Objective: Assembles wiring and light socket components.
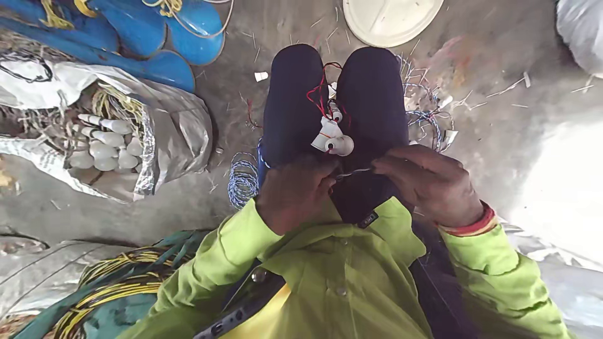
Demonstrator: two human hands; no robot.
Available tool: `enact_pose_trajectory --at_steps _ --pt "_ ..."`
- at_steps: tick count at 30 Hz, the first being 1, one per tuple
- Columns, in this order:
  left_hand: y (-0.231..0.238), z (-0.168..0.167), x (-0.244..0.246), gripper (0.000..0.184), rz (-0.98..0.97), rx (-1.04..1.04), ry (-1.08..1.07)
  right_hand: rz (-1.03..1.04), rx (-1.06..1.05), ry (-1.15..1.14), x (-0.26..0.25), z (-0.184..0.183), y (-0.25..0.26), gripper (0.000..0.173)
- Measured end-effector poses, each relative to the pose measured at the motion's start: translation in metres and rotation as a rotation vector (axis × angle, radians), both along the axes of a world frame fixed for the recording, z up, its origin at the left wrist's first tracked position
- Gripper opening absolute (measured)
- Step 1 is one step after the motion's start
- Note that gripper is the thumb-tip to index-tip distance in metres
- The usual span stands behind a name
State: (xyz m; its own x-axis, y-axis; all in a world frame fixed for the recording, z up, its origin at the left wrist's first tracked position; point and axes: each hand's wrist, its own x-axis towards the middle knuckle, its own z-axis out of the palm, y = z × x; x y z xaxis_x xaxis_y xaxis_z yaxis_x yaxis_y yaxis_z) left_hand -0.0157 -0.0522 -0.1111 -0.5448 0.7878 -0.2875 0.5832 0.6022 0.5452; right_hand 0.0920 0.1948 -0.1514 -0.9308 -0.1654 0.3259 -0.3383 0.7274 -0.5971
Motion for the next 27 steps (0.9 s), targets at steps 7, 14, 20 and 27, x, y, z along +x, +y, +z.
enact_pose_trajectory --at_steps 7,14,20,27 --pt "0.032 -0.014 -0.006 0.024 -0.066 0.352 -0.098 -0.001 0.022 0.096 0.008 0.004 -0.002 0.013" --pt "0.033 -0.013 -0.022 0.019 0.092 0.399 -1.059 -0.012 -0.101 0.191 0.011 -0.009 0.004 0.009" --pt "0.036 -0.007 -0.034 0.014 0.224 0.269 -1.248 0.043 -0.078 0.216 0.003 -0.011 0.008 0.012" --pt "0.035 -0.008 -0.035 0.01 0.102 0.271 -0.935 0.011 0.009 0.121 0.001 -0.006 -0.002 0.023"
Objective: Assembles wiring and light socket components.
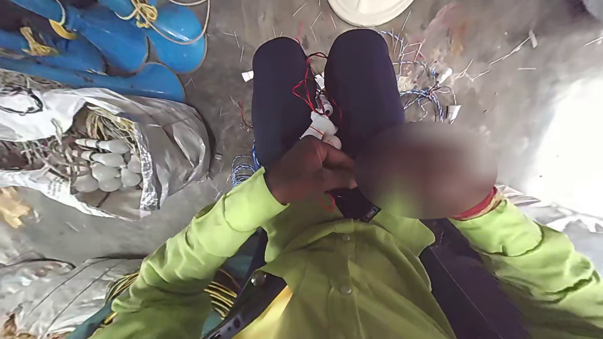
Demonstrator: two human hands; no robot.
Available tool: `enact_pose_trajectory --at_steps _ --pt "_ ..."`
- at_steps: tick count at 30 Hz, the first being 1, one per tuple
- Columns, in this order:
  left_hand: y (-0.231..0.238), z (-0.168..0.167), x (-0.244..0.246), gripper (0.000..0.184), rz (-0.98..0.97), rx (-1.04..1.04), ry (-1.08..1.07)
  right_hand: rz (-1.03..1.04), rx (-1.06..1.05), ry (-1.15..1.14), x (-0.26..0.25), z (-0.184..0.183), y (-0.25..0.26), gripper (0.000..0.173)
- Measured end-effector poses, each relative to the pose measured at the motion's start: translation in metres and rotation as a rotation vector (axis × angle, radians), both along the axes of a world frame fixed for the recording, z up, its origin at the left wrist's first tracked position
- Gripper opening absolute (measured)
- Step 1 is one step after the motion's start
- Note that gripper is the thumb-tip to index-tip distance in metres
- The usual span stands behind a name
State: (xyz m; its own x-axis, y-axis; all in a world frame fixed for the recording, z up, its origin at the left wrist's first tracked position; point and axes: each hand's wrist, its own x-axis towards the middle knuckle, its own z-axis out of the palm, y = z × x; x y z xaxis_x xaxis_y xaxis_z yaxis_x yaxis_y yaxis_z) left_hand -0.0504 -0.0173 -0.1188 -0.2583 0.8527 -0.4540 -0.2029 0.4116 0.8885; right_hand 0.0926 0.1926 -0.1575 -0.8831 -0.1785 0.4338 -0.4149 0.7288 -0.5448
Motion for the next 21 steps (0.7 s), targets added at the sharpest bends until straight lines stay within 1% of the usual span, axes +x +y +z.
enact_pose_trajectory --at_steps 2,4,6,8,12,14,16,19,21 --pt "0.001 -0.002 0.004 0.009 -0.017 0.005 0.155 -0.021 -0.027 -0.071 0.001 0.001 -0.004 0.027" --pt "0.001 -0.009 0.009 0.008 0.007 0.022 0.295 -0.041 -0.037 -0.159 0.001 0.002 -0.009 0.031" --pt "0.002 -0.016 0.014 0.007 0.054 0.054 0.389 -0.079 -0.033 -0.231 0.003 0.003 -0.015 0.033" --pt "0.003 -0.021 0.018 0.006 0.102 0.072 0.44 -0.121 -0.029 -0.272 0.003 0.003 -0.021 0.034" --pt "0.004 -0.023 0.023 0.006 0.151 0.048 0.461 -0.148 0.018 -0.282 0.001 0.004 -0.028 0.034" --pt "0.005 -0.021 0.025 0.007 0.149 0.004 0.427 -0.142 0.044 -0.276 0.0 0.006 -0.028 0.035" --pt "0.007 -0.022 0.027 0.008 0.16 -0.011 0.346 -0.125 0.062 -0.233 -0.001 0.005 -0.027 0.039" --pt "0.009 -0.02 0.023 0.01 0.183 0.03 0.154 -0.104 0.061 -0.171 -0.004 0.004 -0.022 0.041" --pt "0.009 -0.012 0.017 0.007 0.188 0.017 -0.006 -0.103 0.041 -0.171 -0.007 0.007 -0.016 0.041"
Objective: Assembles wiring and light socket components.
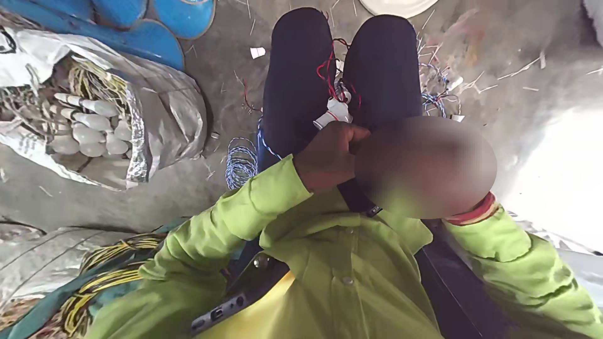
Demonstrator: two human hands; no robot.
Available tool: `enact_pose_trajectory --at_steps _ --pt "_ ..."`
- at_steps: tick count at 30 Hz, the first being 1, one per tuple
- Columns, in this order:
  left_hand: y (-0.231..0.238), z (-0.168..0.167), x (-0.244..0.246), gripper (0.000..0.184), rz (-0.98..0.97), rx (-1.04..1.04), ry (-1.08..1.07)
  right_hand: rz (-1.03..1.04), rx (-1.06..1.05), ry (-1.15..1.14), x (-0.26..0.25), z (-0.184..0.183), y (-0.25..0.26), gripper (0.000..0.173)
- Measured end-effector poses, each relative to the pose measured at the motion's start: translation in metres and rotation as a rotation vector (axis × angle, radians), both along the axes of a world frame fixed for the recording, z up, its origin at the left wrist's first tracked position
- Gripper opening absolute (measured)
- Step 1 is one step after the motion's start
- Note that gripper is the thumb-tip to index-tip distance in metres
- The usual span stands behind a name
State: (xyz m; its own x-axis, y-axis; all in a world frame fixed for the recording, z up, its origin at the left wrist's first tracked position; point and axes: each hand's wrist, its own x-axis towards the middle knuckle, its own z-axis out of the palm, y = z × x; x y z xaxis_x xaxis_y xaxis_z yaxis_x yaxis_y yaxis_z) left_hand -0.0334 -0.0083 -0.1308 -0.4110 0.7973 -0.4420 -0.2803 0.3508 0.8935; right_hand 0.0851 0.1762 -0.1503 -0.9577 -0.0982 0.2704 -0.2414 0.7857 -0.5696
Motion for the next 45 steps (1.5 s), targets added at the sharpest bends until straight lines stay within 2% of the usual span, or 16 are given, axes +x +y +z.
enact_pose_trajectory --at_steps 3,5,8,11,16,18,20,24,31,38,45 --pt "0.0 0.01 -0.008 0.01 0.03 0.001 -0.176 -0.03 -0.015 -0.044 -0.009 0.007 0.007 0.039" --pt "0.003 0.016 -0.012 0.01 0.075 -0.005 -0.254 -0.103 -0.088 -0.04 -0.012 0.01 0.01 0.032" --pt "0.005 0.018 -0.02 0.012 0.196 0.013 -0.291 -0.237 -0.21 0.126 -0.005 0.007 0.014 0.033" --pt "0.001 0.014 -0.027 0.013 0.239 0.02 -0.301 -0.345 -0.275 0.215 0.014 0.004 0.013 0.024" --pt "0.004 0.013 -0.026 0.013 0.219 0.01 -0.27 -0.225 -0.701 -0.238 0.021 0.008 -0.003 0.045" --pt "0.004 0.013 -0.022 0.013 0.222 0.005 -0.259 -0.224 -0.858 -0.242 0.014 0.007 -0.012 0.043" --pt "0.003 0.014 -0.018 0.012 0.233 -0.007 -0.235 -0.258 -0.915 -0.215 0.009 0.008 -0.018 0.032" --pt "0.001 0.013 -0.014 0.013 0.217 0.002 -0.118 -0.298 -0.881 -0.2 0.008 0.013 -0.017 0.022" --pt "0.001 0.013 -0.001 0.009 0.13 0.02 0.016 -0.189 -0.722 -0.206 0.019 0.026 -0.005 0.017" --pt "-0.001 0.014 0.002 0.021 0.133 0.074 -0.192 -0.223 -0.762 -0.266 0.02 0.033 0.013 0.015" --pt "0.0 0.012 0.013 0.028 0.167 0.058 -0.074 -0.223 -0.697 -0.319 0.027 0.034 0.014 0.016"
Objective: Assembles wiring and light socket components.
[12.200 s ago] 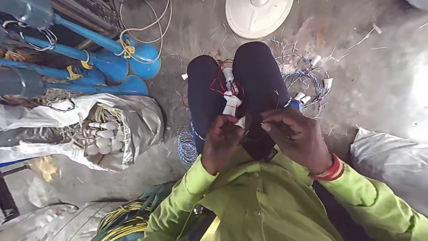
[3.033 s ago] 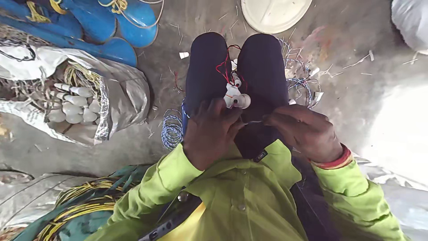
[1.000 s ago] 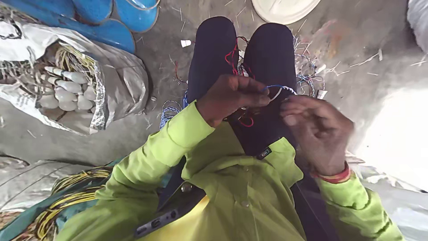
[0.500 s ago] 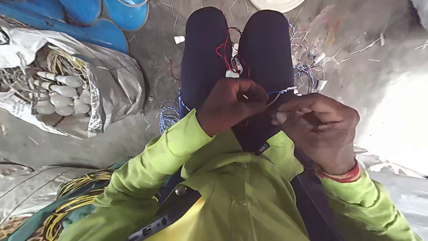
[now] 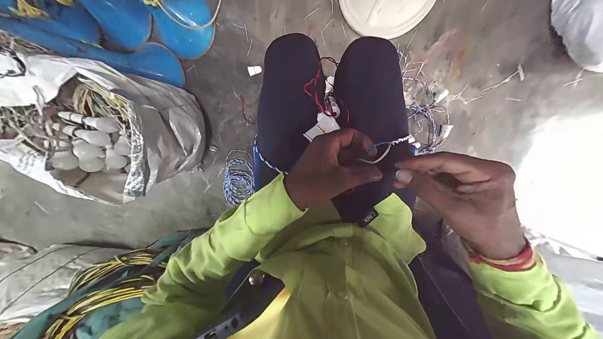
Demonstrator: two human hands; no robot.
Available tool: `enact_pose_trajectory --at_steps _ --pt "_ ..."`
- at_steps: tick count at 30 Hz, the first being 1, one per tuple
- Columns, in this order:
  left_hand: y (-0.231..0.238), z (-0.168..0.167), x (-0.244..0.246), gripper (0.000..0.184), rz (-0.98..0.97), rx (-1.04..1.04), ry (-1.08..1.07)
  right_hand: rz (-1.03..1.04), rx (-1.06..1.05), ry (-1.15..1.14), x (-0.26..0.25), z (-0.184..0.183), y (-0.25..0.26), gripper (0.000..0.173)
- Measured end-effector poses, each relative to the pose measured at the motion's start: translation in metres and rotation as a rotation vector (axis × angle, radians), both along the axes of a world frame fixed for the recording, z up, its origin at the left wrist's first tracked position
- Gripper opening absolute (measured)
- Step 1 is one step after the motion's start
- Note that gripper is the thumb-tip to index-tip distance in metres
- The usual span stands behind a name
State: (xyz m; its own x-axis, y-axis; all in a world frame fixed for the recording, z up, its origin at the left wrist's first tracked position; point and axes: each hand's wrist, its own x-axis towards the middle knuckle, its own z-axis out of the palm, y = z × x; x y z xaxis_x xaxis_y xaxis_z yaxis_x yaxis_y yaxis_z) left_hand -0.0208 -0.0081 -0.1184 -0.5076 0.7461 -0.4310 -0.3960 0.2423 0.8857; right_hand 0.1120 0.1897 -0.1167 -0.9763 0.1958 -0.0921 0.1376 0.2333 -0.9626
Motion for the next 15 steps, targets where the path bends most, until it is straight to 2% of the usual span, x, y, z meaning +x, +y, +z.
enact_pose_trajectory --at_steps 3,5,9,11,15 --pt "0.0 -0.001 0.003 0.028 0.004 -0.017 0.053 0.013 0.123 0.026 0.006 -0.003 -0.005 0.024" --pt "0.0 -0.002 0.003 0.029 0.004 -0.015 0.073 0.038 0.312 0.088 0.006 -0.005 -0.008 0.031" --pt "0.004 -0.003 -0.001 0.026 -0.009 -0.03 0.093 0.092 0.655 0.273 0.001 -0.006 -0.008 0.019" --pt "0.004 -0.003 -0.001 0.027 -0.022 -0.039 0.123 0.121 0.741 0.324 0.004 -0.008 -0.004 0.014" --pt "0.001 -0.004 -0.001 0.027 -0.06 -0.033 0.165 0.198 0.836 0.309 0.008 -0.01 0.002 0.016"
